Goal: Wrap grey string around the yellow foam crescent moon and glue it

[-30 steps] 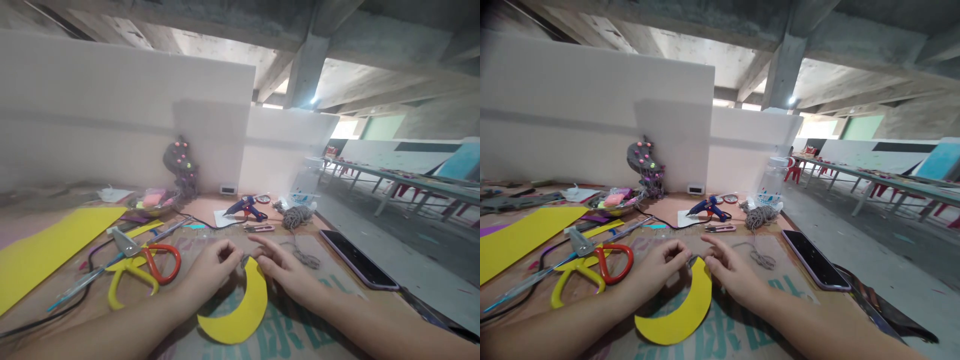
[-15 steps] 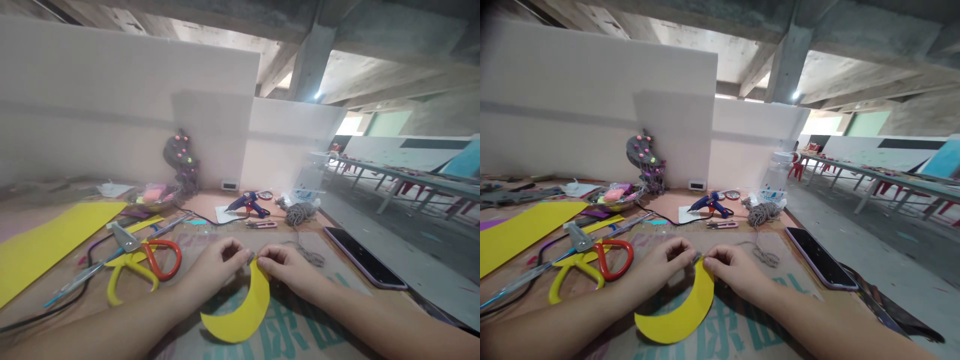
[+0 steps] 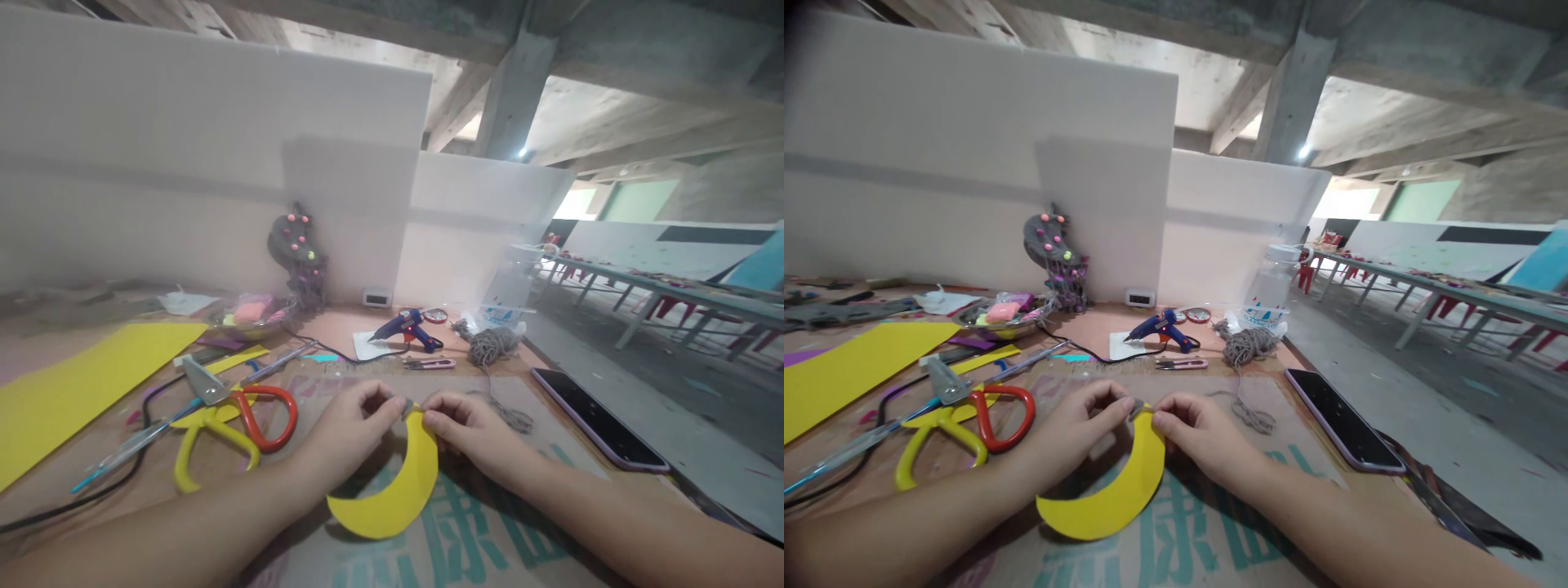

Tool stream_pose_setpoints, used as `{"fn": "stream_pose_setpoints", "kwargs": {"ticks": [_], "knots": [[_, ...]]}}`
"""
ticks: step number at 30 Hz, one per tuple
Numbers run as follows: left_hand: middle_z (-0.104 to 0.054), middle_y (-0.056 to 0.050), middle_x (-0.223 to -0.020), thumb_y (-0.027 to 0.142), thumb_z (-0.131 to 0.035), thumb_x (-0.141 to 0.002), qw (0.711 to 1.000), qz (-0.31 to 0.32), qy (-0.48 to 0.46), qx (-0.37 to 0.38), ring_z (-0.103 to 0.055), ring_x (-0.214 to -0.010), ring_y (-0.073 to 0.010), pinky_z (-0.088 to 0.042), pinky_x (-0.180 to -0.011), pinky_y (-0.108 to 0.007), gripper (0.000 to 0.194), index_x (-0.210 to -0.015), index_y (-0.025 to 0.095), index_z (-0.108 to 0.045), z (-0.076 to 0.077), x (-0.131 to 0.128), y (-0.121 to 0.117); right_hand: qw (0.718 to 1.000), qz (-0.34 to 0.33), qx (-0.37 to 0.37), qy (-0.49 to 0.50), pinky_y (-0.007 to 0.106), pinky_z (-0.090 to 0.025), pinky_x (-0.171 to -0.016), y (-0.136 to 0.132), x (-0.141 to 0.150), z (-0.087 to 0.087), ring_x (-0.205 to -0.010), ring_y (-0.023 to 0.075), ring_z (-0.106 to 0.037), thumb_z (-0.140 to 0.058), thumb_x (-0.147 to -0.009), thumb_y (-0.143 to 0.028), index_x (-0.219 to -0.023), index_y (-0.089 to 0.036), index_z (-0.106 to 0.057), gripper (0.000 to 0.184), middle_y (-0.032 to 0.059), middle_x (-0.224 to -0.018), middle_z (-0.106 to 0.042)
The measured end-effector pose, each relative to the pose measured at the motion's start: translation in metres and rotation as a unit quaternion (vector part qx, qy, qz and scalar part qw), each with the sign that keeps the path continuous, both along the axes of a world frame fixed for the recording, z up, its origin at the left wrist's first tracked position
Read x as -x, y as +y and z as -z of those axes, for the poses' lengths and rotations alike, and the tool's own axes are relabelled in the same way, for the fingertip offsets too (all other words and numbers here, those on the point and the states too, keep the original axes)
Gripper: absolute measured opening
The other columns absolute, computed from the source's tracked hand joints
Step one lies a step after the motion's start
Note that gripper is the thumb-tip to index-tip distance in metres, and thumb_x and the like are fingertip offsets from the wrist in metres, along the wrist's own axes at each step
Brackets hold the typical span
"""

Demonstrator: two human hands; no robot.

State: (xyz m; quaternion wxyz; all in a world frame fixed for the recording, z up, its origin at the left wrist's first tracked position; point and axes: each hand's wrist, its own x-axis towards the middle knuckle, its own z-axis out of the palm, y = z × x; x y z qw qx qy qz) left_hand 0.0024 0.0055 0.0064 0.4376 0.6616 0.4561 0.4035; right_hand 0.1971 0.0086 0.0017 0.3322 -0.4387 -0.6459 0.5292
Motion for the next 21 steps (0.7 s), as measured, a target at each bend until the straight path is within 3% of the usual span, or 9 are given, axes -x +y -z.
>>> {"fn": "stream_pose_setpoints", "kwargs": {"ticks": [9, 18, 21], "knots": [[-0.06, 0.0, -0.069, 0.043, -0.053, -0.084, 0.999, -0.02, -0.032, -0.003, -0.056, -0.07, -0.0176, -0.041, -0.069, -0.029, 0.028, -0.075, 0.017, -0.055, 0.0059, 0.0018, 0.0064, 0.998, 0.054, -0.039, -0.01, 0.019, -0.026, -0.039, 0.0029, 0.0004, -0.0012, -0.041, 0.0065, -0.037, -0.06, -0.076, -0.063, -0.075, -0.018, -0.054, 0.046, -0.0075, -0.049, -0.043], [-0.06, 0.0, -0.071, 0.043, -0.054, -0.084, 0.998, -0.036, -0.049, 0.002, -0.056, -0.072, -0.0179, -0.041, -0.071, -0.029, 0.027, -0.077, 0.017, -0.057, 0.0047, 0.0026, 0.007, 0.997, 0.049, -0.061, -0.026, 0.02, -0.03, -0.04, 0.0012, -0.0034, 0.0019, -0.043, 0.0076, -0.039, -0.056, -0.081, -0.061, -0.069, -0.018, -0.051, 0.044, -0.0062, -0.051, -0.044], [-0.063, -0.001, -0.075, 0.043, -0.055, -0.084, 0.998, -0.039, -0.054, -0.004, -0.057, -0.075, -0.0185, -0.042, -0.073, -0.03, 0.027, -0.078, 0.017, -0.058, 0.0074, 0.0035, 0.0088, 0.991, 0.035, -0.114, -0.062, 0.021, -0.033, -0.044, -0.0032, -0.0043, -0.0006, -0.046, 0.0084, -0.042, -0.053, -0.086, -0.055, -0.072, -0.018, -0.054, 0.04, -0.0051, -0.053, -0.046]]}}
